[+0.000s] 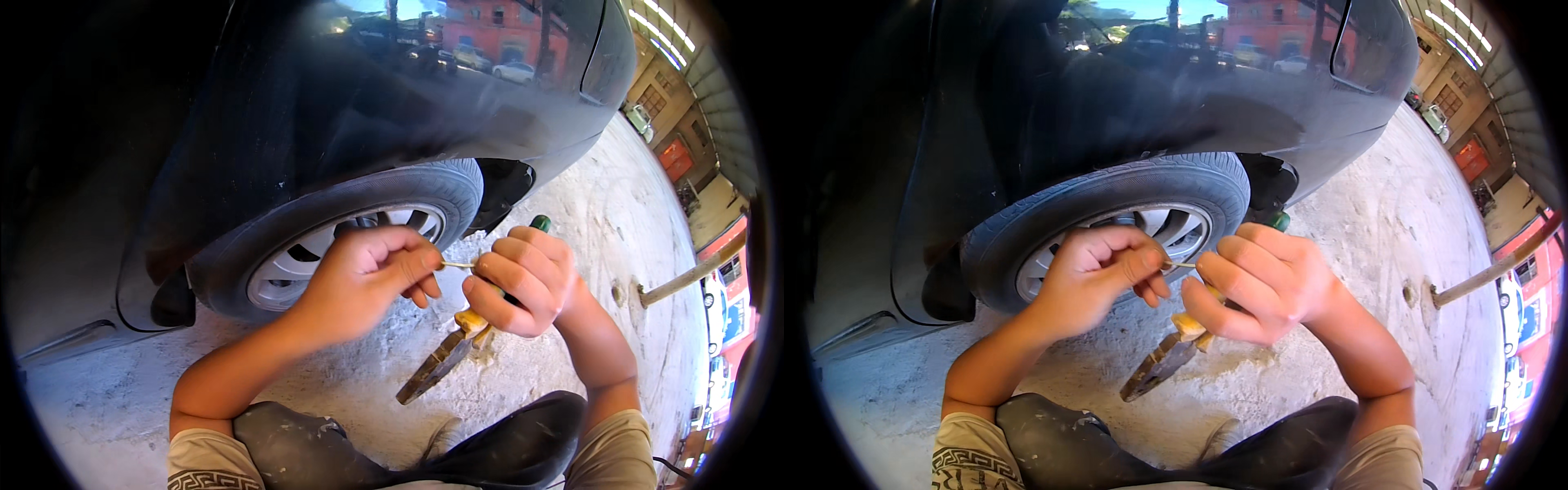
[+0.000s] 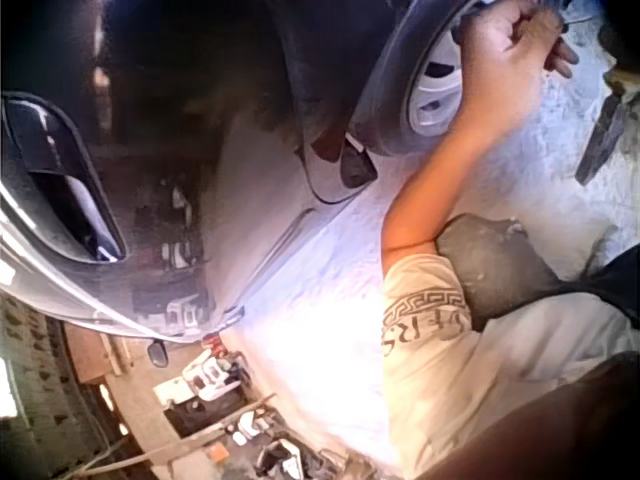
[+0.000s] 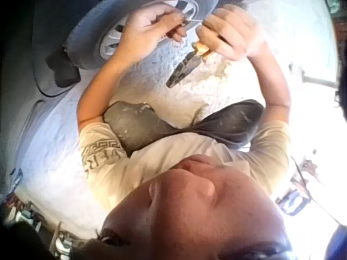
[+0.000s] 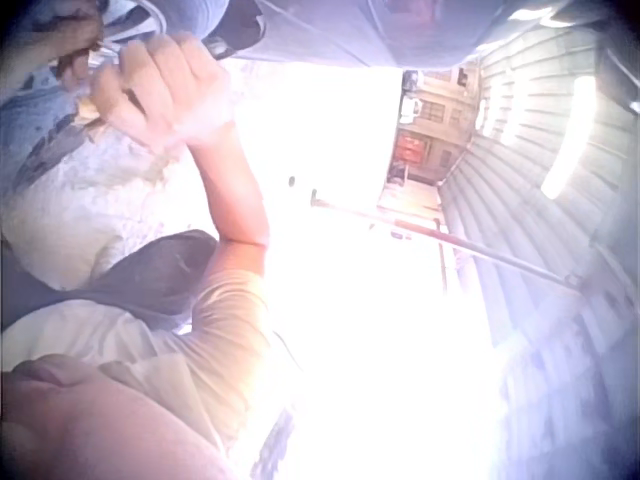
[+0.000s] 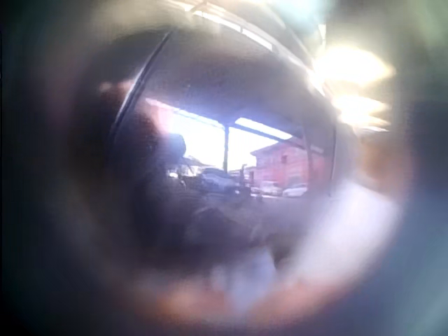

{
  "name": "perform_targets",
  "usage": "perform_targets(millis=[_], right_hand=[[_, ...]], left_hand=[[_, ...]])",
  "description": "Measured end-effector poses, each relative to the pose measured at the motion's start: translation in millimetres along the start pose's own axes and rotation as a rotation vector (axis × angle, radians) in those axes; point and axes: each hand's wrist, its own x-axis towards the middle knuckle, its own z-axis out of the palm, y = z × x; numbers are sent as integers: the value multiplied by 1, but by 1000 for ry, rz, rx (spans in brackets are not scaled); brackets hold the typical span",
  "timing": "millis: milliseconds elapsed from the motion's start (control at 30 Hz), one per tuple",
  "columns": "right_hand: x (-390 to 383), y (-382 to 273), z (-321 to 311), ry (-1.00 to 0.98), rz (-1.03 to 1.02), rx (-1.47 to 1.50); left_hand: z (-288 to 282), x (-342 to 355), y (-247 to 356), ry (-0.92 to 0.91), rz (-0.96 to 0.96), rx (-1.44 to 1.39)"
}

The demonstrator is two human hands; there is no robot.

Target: The person sands a car door with sandpaper, then retrieves pliers from a shelf and uses them to pull a wire from the wheel arch of a black car.

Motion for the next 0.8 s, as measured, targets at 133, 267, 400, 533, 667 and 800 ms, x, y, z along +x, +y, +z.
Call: perform_targets(millis=[133, 267, 400, 533, 667, 800], right_hand=[[-2, -7, 7, 115, 239, 89], [20, -34, 36, 476, 661, 111], [57, -45, 39, 595, 1046, 430], [71, -34, 42, 678, 1078, 439], [76, -30, 39, 677, 1044, 495], [79, -28, 45, 639, 999, 314]], left_hand=[[-3, 2, 0, 202, 185, -99], [7, 8, 8, 276, 317, -215], [8, 15, 9, 184, 269, -340], [10, 18, 14, 106, 185, -472], [10, 19, 16, 60, 179, -501], [8, 27, 11, 54, 233, -517]])
